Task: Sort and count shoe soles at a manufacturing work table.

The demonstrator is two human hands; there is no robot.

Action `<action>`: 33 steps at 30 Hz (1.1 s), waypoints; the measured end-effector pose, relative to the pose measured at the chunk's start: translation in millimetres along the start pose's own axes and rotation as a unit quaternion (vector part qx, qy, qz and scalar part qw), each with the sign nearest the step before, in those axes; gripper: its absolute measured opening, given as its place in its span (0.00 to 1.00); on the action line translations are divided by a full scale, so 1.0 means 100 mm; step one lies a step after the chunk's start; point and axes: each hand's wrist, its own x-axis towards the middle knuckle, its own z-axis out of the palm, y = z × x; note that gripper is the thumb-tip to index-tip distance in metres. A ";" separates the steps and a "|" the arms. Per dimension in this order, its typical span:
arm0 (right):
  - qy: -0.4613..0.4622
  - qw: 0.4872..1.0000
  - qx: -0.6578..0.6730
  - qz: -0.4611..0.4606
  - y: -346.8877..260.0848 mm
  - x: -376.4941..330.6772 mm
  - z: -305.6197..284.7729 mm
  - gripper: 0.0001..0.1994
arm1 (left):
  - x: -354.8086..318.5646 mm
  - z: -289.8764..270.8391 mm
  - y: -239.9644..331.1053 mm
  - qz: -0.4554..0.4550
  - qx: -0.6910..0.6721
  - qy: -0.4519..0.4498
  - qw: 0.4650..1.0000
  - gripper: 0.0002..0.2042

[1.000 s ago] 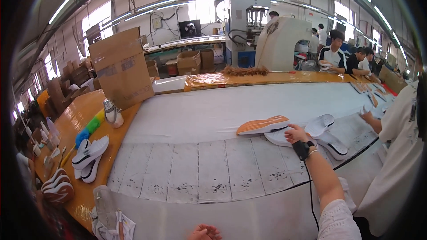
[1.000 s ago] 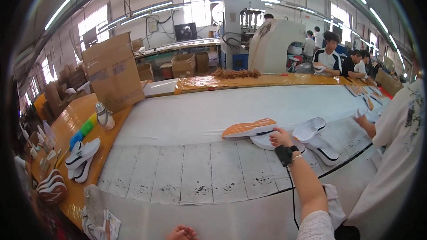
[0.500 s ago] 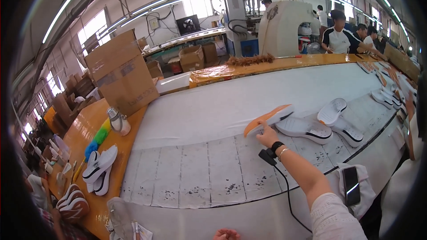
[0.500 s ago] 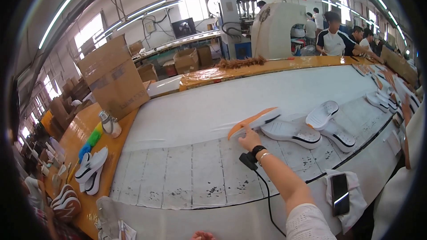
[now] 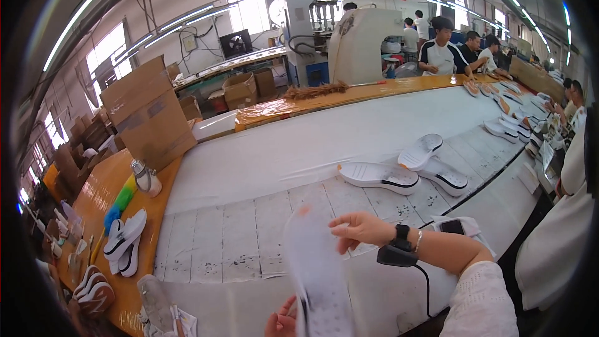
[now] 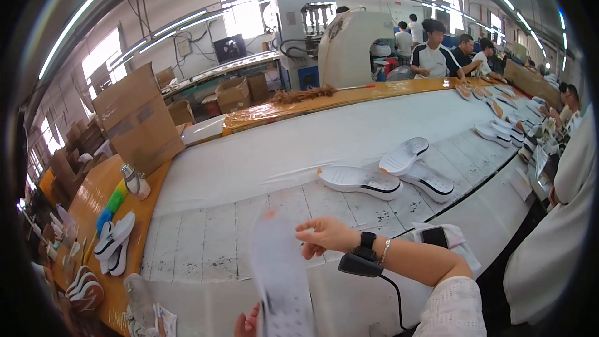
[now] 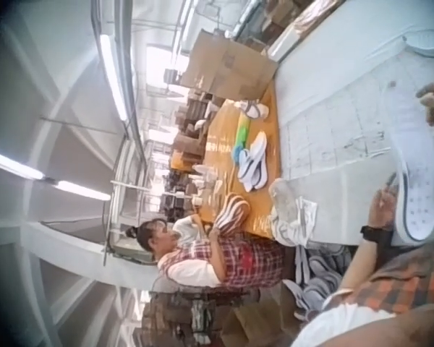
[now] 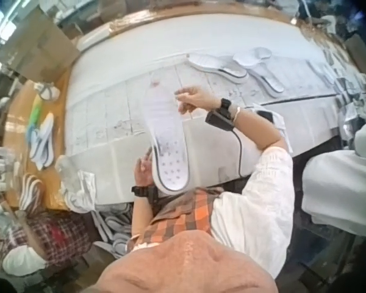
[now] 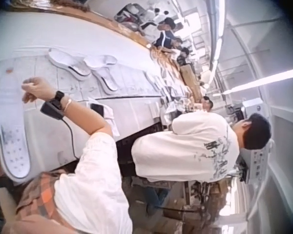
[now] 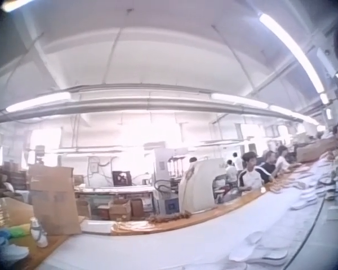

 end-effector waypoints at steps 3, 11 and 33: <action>0.149 0.979 -0.111 -0.084 0.66 0.42 -0.67 0.21 | 0.09 -0.16 -0.10 -0.023 -0.089 -0.265 0.960 0.23; 0.650 0.748 -0.135 -0.014 1.22 0.72 -2.60 0.31 | 0.04 -0.19 -0.10 -0.025 0.003 -0.131 0.991 0.24; 0.289 0.938 0.185 0.037 1.31 0.54 -1.42 0.19 | 0.24 -0.22 -0.11 -0.059 -0.047 -0.238 0.968 0.22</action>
